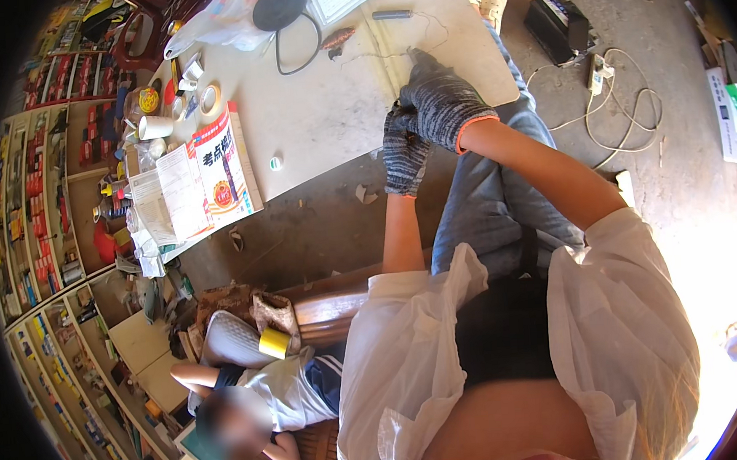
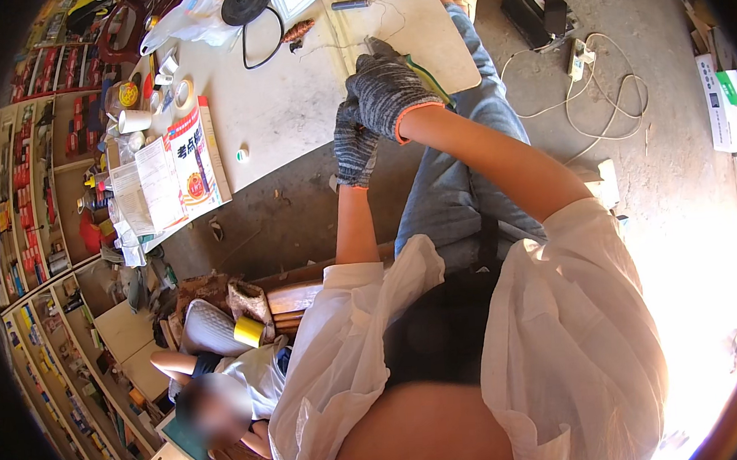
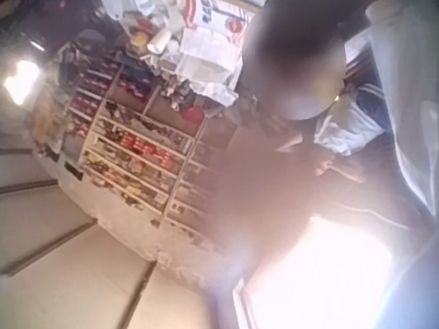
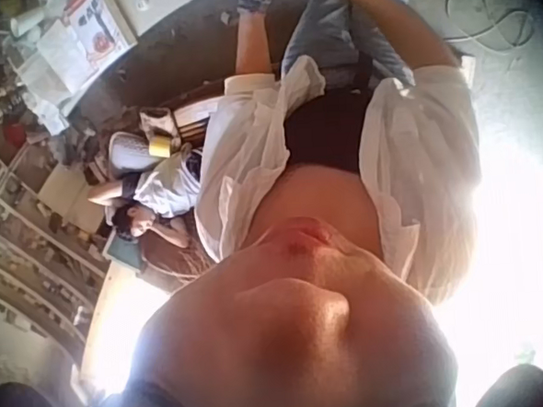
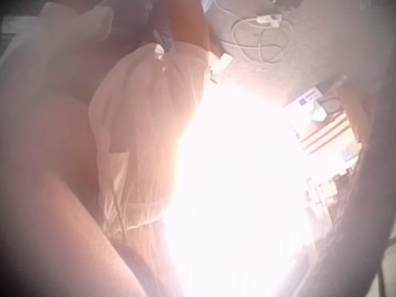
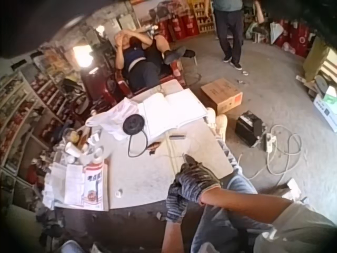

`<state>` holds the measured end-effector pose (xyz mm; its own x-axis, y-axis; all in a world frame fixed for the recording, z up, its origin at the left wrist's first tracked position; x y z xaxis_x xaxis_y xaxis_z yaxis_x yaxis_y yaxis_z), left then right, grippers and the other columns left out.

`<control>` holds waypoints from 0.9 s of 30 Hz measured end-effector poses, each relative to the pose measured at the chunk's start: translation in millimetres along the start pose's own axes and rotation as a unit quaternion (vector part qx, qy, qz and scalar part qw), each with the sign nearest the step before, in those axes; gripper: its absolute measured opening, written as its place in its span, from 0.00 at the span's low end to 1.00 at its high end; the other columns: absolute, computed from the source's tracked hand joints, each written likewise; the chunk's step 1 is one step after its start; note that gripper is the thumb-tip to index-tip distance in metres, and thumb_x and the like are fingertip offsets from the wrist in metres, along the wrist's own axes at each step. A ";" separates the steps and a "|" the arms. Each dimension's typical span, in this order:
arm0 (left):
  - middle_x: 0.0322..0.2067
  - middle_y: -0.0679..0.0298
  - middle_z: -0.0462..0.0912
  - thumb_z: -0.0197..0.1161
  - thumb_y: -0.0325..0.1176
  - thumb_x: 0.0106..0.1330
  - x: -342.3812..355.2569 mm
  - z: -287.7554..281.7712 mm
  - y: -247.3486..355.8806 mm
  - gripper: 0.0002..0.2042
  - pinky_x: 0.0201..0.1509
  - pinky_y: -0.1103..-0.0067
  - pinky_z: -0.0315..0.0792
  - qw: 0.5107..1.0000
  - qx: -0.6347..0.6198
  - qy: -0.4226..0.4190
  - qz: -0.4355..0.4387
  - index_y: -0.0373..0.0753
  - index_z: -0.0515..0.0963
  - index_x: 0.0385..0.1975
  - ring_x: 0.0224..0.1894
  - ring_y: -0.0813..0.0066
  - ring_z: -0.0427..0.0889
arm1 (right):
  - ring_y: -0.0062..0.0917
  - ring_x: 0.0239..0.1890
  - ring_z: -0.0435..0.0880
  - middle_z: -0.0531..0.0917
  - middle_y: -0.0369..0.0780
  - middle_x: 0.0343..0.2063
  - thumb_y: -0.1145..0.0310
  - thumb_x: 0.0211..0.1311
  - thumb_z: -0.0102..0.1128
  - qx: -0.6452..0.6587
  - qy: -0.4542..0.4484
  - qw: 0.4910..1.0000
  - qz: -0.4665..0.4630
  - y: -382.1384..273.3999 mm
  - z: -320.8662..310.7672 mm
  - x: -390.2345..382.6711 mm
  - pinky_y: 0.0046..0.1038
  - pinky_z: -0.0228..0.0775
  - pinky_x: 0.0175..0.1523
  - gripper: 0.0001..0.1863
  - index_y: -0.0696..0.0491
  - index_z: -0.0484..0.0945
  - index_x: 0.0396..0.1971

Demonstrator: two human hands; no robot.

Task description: The person sits at a cluttered table and uses pliers to wind copper wire around a small cylindrical metal component. They repeatedly pick up the pliers, wrap the wire, and adjust the coil with gloved hands.

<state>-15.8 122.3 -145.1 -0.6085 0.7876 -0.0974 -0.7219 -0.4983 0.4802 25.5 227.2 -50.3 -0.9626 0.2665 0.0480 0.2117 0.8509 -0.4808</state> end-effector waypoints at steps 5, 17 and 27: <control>0.41 0.58 0.78 0.53 0.25 0.61 0.3 -24.8 -3.5 0.14 0.46 0.77 0.75 0.995 0.038 0.068 0.058 0.33 0.70 0.47 0.42 0.70 0.77 | 0.37 0.33 0.79 0.80 0.44 0.30 0.60 0.52 0.60 0.153 0.004 0.988 0.027 2.7 3.5 0.8 0.34 0.70 0.41 0.12 0.53 0.79 0.31; 0.42 0.62 0.77 0.58 0.17 0.57 4.3 -9.5 10.3 0.19 0.48 0.79 0.73 0.918 0.351 0.140 0.123 0.34 0.69 0.49 0.43 0.74 0.76 | 0.17 0.20 0.74 0.78 0.36 0.19 0.68 0.58 0.59 0.377 -0.085 0.917 0.103 -8.0 10.9 -54.2 0.22 0.69 0.30 0.09 0.53 0.79 0.37; 0.49 0.57 0.74 0.50 0.21 0.64 8.7 -33.9 4.3 0.16 0.53 0.75 0.71 0.989 0.065 0.111 0.071 0.32 0.67 0.53 0.48 0.69 0.75 | 0.38 0.34 0.81 0.82 0.45 0.31 0.71 0.52 0.61 0.266 -0.003 0.964 0.002 -16.6 32.6 -49.9 0.30 0.73 0.41 0.10 0.53 0.78 0.36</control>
<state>-35.4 114.7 -173.4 -0.7681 0.6073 -0.2029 -0.5845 -0.5356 0.6095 64.5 185.0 -73.2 -0.9633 0.2653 0.0422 0.0991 0.4971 -0.8620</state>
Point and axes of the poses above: each hand's wrist, its own x-axis towards the middle knuckle, its own z-axis out of the palm, y = z × x, the point moved 2 cm from there along x, towards the middle knuckle
